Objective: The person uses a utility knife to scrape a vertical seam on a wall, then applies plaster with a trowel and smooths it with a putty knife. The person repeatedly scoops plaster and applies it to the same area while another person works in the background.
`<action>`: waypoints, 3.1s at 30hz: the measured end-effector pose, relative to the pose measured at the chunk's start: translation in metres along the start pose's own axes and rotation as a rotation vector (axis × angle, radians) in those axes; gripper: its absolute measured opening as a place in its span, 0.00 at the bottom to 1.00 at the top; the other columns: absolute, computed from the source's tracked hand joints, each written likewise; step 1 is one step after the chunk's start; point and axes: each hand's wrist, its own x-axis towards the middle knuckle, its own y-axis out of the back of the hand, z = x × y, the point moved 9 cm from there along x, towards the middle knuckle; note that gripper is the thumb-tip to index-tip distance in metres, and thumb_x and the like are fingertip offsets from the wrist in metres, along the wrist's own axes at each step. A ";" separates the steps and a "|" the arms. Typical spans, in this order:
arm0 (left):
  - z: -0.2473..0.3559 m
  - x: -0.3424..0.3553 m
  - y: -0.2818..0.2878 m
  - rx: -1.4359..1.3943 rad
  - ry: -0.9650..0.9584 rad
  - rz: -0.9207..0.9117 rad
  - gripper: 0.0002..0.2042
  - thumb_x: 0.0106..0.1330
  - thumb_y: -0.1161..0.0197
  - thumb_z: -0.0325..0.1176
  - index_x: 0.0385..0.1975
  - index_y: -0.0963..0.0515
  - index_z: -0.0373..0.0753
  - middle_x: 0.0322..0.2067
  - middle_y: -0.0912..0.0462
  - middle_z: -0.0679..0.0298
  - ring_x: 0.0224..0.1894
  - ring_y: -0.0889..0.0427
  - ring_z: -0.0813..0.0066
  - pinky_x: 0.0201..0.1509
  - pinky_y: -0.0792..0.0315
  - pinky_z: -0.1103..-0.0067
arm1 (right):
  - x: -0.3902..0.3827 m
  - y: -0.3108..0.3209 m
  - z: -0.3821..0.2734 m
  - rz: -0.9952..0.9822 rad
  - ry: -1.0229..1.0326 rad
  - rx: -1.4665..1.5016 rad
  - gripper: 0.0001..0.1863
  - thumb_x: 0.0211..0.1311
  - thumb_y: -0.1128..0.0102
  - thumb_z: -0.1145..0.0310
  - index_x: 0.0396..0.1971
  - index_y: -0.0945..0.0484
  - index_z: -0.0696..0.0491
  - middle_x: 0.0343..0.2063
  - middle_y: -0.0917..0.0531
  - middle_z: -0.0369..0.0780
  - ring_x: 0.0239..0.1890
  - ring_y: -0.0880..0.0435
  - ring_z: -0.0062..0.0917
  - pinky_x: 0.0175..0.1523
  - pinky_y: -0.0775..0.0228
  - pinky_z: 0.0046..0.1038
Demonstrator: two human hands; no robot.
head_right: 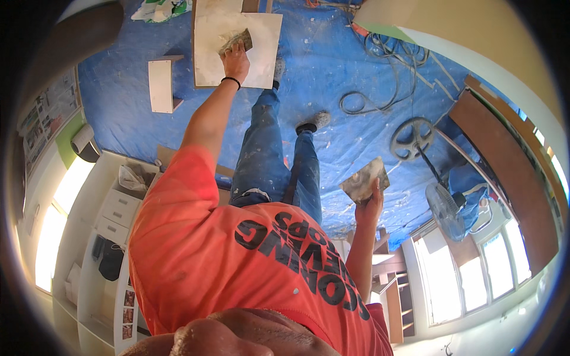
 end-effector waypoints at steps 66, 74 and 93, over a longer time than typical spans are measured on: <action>0.087 -0.089 0.121 -1.332 -0.238 -0.798 0.18 0.77 0.47 0.34 0.60 0.25 0.30 0.53 0.16 0.56 0.56 0.18 0.63 0.62 0.28 0.72 | -0.081 -0.170 -0.079 -0.409 0.379 0.797 0.23 0.76 0.49 0.53 0.60 0.25 0.53 0.48 0.15 0.40 0.53 0.16 0.34 0.59 0.23 0.39; 0.183 -0.276 0.406 -1.988 -0.489 -1.178 0.16 0.76 0.44 0.27 0.61 0.28 0.32 0.53 0.19 0.59 0.55 0.20 0.67 0.60 0.27 0.70 | -0.202 -0.035 -0.041 -0.126 0.869 0.965 0.26 0.80 0.54 0.51 0.65 0.31 0.53 0.59 0.21 0.40 0.59 0.19 0.32 0.65 0.27 0.39; 0.258 -0.635 0.418 -1.523 -0.858 -1.287 0.14 0.74 0.40 0.32 0.54 0.24 0.32 0.47 0.17 0.58 0.45 0.17 0.70 0.52 0.23 0.73 | -0.417 0.145 0.232 0.543 0.777 0.337 0.30 0.82 0.60 0.46 0.51 0.23 0.60 0.39 0.18 0.39 0.43 0.25 0.22 0.52 0.28 0.30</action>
